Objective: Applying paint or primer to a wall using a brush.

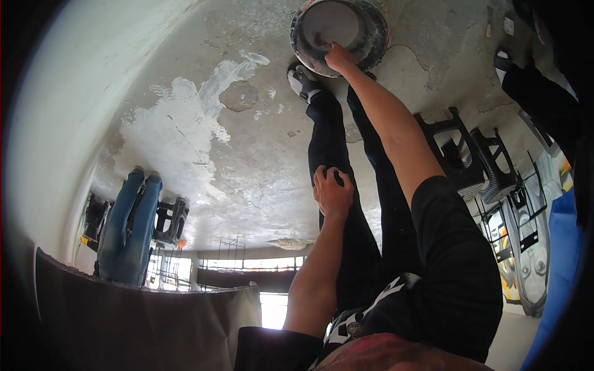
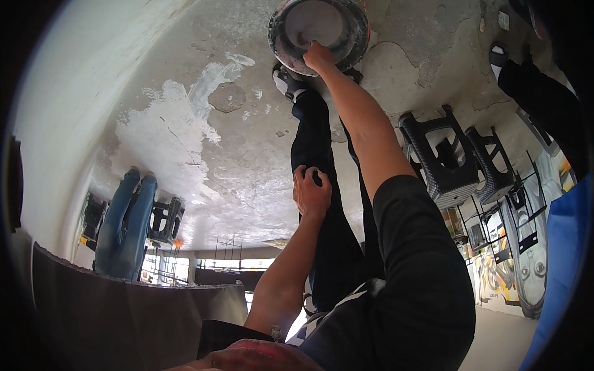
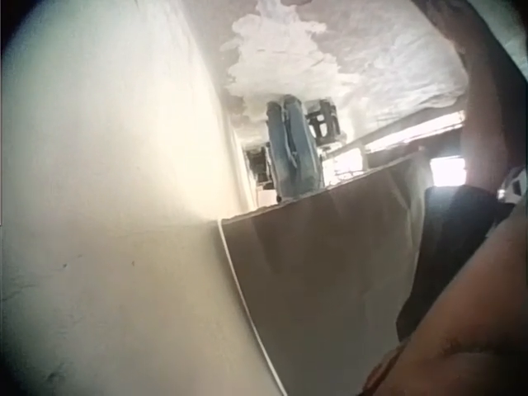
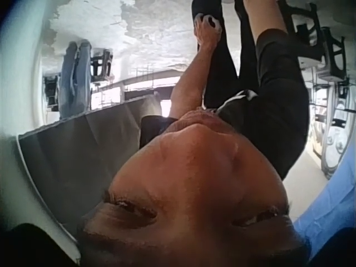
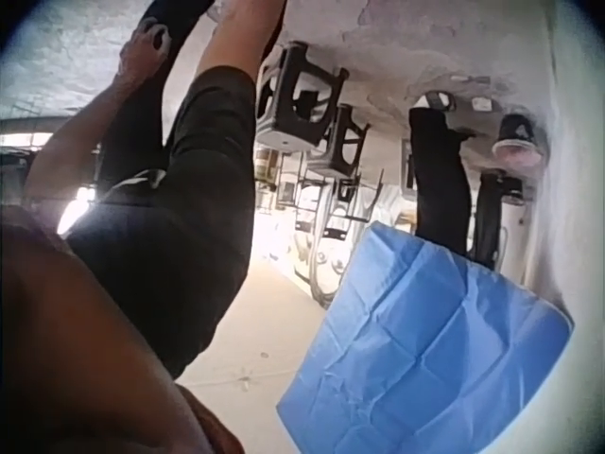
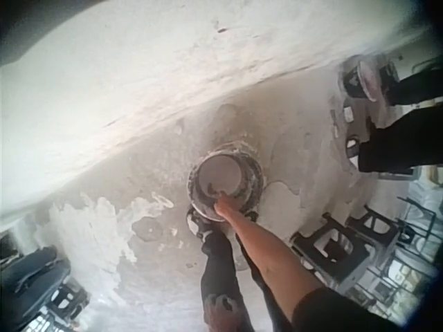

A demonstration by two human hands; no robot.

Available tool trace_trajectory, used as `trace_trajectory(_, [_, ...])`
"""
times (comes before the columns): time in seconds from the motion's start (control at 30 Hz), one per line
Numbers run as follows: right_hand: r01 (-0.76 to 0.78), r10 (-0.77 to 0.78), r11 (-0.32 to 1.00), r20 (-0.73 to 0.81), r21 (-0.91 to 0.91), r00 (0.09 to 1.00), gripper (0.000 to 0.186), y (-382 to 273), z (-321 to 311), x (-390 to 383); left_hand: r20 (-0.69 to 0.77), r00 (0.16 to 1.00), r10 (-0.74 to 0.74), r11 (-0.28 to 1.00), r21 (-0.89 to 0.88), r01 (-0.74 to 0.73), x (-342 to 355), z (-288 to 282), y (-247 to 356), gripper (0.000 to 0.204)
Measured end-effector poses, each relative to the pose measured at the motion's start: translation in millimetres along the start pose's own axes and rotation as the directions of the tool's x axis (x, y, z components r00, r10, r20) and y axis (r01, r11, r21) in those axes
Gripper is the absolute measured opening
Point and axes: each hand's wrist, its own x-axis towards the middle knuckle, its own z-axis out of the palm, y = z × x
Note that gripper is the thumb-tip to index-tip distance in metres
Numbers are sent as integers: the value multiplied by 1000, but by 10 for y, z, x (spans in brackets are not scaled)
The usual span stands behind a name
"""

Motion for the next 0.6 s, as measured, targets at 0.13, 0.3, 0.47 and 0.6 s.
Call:
trace_trajectory(0.13, [221, -220, 962, 26, -159, 975, 44, 156, 2, 22, -9, 1000, -16, 1000, -7, 16, 15, 3, 33, 32])
trace_trajectory(0.3, [469, -412, 602, 251, -646, 876, 45, 417, -243, 58, 9, 1000, 27, 1000, 16, -27, 12, -9, 83, 31])
trace_trajectory(0.47, [341, -341, 939, 259, 49, 904, 44, 109, -263, -375, -11, 998, -64, 997, 46, 65, 33, -133, -217, 31])
trace_trajectory(0.6, [570, -553, 815, 156, -104, 819, 49, 822, -803, -136, 54, 998, 21, 999, -38, -19, 27, 0, 139, 31])
